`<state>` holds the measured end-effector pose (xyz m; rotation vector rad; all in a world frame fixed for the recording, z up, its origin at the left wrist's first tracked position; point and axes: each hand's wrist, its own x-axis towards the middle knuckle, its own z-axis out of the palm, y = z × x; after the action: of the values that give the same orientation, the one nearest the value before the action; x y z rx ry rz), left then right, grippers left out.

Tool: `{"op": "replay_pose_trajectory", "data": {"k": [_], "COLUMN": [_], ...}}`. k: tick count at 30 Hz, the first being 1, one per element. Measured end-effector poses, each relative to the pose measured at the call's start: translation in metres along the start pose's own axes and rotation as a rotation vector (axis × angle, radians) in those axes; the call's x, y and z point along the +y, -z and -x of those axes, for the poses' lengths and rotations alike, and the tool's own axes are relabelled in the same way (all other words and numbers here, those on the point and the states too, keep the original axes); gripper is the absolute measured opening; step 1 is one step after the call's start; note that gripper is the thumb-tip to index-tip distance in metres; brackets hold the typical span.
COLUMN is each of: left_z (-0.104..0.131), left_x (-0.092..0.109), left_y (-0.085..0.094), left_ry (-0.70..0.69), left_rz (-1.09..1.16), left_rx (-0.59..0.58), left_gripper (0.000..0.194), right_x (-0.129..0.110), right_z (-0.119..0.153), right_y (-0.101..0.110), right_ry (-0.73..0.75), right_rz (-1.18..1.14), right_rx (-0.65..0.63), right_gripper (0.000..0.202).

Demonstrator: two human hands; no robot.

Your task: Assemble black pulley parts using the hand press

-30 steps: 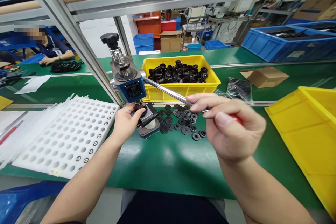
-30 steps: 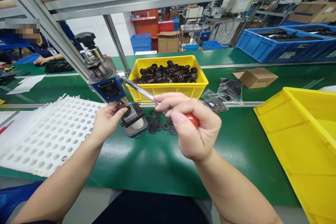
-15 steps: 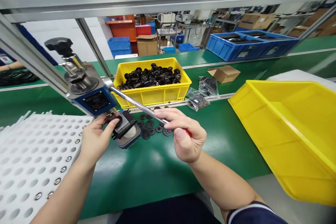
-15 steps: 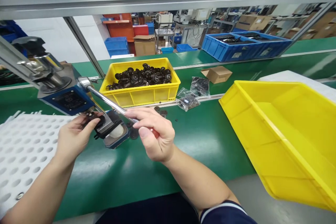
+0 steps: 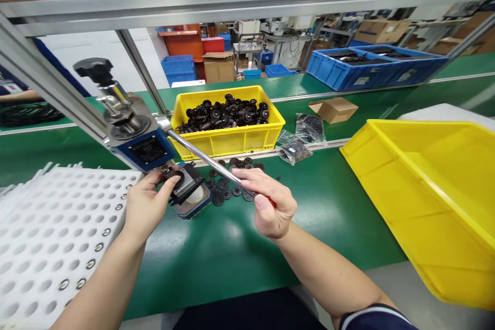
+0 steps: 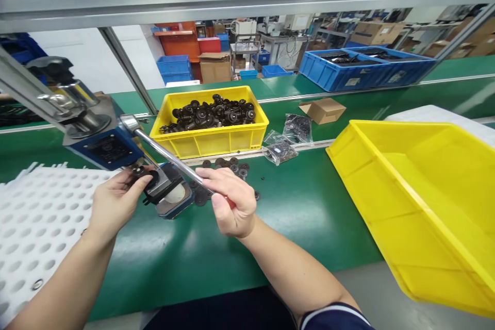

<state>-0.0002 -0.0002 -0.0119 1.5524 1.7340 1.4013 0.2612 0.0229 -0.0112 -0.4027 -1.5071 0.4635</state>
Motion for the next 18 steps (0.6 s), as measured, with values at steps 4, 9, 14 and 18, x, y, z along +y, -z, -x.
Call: {"op": "replay_pose_trajectory", "data": {"k": [4,9,14,18], "left_z": [-0.001,0.002,0.003,0.004], "left_x": [0.009,0.012,0.009,0.008], "left_y": [-0.003,-0.005,-0.007,-0.008], "left_ry": [-0.012,-0.014,-0.019,-0.023], "left_rz": [-0.077,-0.132,-0.125,-0.158], "left_rx": [0.067,0.105,0.125,0.135], "left_gripper": [0.034,0.033,0.032,0.030], "right_x": [-0.010,-0.011,0.014,0.030], "right_z": [-0.004,-0.001,0.018,0.032], "right_y": [0.002,0.001,-0.004,-0.009], "right_ry": [-0.065,-0.062,0.033,0.025], "right_rz": [0.019,-0.009,0.015,0.015], "right_rx": [-0.021,-0.003,0.015,0.022], "right_gripper": [0.030,0.035,0.039,0.044]}}
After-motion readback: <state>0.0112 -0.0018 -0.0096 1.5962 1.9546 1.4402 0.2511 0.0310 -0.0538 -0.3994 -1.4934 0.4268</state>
